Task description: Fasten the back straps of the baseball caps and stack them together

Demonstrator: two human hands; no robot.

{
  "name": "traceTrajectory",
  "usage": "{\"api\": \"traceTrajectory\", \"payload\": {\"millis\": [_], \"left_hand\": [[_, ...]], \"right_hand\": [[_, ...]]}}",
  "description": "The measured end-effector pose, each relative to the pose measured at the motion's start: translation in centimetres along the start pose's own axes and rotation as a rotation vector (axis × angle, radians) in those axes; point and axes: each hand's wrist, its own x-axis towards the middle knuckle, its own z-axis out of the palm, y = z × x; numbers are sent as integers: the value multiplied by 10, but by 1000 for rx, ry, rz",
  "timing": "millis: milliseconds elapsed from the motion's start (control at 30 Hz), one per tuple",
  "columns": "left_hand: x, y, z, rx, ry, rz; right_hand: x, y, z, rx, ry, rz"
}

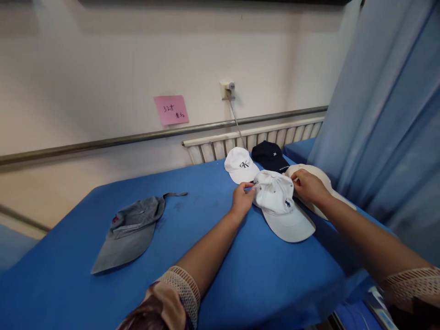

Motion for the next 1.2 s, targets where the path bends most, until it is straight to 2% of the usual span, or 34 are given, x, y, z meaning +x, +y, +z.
{"api": "traceTrajectory", "payload": {"millis": [100, 233, 333, 400, 467, 567, 633, 700, 767, 833, 900, 967, 1100, 1200], "left_hand": [[-17, -12, -29, 27, 19, -35], [-46, -39, -77, 54, 24, -80], [-67, -57, -108, 86, -4, -100], [-77, -64, -126, 148, -14, -80], [-83, -68, -144, 238, 16, -16], [-83, -67, -177, 434, 107, 125], [-80, -66, -204, 618, 209, 190], [-78, -64, -232, 827, 359, 173], [-77, -64, -257, 1003, 514, 60], [-77, -65, -275, 1117, 596, -86], [-75, -69, -285, 1177, 565, -214], [-73, -74, -291, 1173, 480, -279], [-68, -83, -294, 1063, 434, -169], [-68, -82, -285, 1042, 382, -62]], "right_hand": [[-4, -2, 1, 1, 43, 41], [-8, -17, -12, 26, 289, 86], [-12, -54, -25, 165, 476, 20], [-16, -93, -26, 308, 507, -100], [-22, -141, -17, 480, 434, -172], [-33, -213, 17, 756, 235, -203], [-40, -253, 47, 845, 56, -148], [-48, -278, 79, 862, -92, -51], [-54, -287, 108, 859, -182, 30], [-59, -284, 131, 835, -216, 56], [-62, -276, 146, 844, -247, 21], [-63, -268, 155, 878, -281, 11], [-62, -263, 161, 937, -330, 30], [-59, -263, 161, 958, -302, 54]]}}
